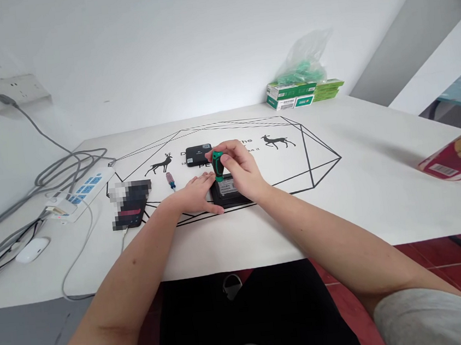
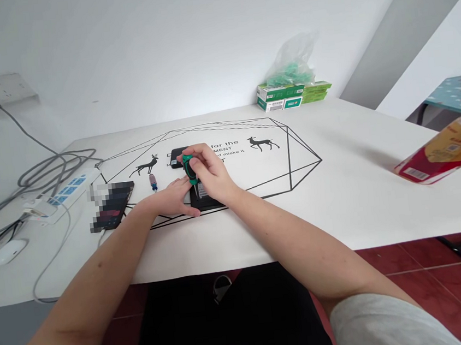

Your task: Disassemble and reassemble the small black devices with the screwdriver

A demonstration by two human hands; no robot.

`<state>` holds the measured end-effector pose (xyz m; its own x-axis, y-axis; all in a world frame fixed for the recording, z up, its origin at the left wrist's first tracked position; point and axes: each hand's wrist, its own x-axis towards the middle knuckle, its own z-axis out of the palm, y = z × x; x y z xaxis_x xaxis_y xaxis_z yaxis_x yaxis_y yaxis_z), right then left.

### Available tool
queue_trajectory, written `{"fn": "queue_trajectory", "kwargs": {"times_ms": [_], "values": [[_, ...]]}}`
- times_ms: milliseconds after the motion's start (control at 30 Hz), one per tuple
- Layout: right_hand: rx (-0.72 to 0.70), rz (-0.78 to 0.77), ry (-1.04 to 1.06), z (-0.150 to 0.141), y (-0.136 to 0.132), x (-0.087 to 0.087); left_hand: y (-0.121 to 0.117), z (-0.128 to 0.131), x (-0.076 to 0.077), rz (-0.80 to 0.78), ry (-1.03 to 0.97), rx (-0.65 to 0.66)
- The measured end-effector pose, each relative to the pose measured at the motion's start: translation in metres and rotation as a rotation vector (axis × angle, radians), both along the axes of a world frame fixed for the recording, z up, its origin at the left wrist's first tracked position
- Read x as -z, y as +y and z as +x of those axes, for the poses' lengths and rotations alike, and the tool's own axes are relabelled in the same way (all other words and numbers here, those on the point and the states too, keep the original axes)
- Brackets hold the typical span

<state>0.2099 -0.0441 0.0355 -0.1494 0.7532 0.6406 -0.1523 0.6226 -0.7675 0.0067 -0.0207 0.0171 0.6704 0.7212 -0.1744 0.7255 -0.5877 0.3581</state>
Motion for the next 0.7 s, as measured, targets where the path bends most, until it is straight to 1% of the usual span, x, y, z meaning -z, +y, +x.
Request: {"fn": "queue_trajectory", "kwargs": {"times_ms": [100,167,233,333,367,533,600,700], "values": [[0.090,0.080,-0.011,-0.0012,0.0027,0.0031,-0.0005,0.0007,-0.0008,0.004,-0.014,0.011],[0.116,0.093,-0.032,-0.0008,0.0034,0.0043,-0.0011,0.0014,-0.0019,0.006,-0.017,0.017],[0.080,0.072,-0.051,0.0005,0.0024,0.0037,-0.0016,0.0018,-0.0031,0.001,-0.002,0.008],[-0.026,0.019,-0.051,0.0019,0.0001,0.0012,-0.0019,0.0014,-0.0040,-0.007,0.026,-0.016],[-0.035,0.014,-0.047,0.0018,0.0000,0.0007,-0.0018,0.0011,-0.0039,-0.008,0.028,-0.019],[0.107,0.098,-0.059,-0.0001,0.0028,0.0023,-0.0016,0.0005,-0.0028,0.006,-0.009,0.011],[0.082,0.101,-0.066,0.0006,0.0027,0.0018,-0.0020,0.0010,-0.0033,0.006,-0.006,0.005],[-0.027,0.030,-0.060,0.0022,0.0007,-0.0009,-0.0027,0.0019,-0.0045,-0.014,0.016,-0.021]]}}
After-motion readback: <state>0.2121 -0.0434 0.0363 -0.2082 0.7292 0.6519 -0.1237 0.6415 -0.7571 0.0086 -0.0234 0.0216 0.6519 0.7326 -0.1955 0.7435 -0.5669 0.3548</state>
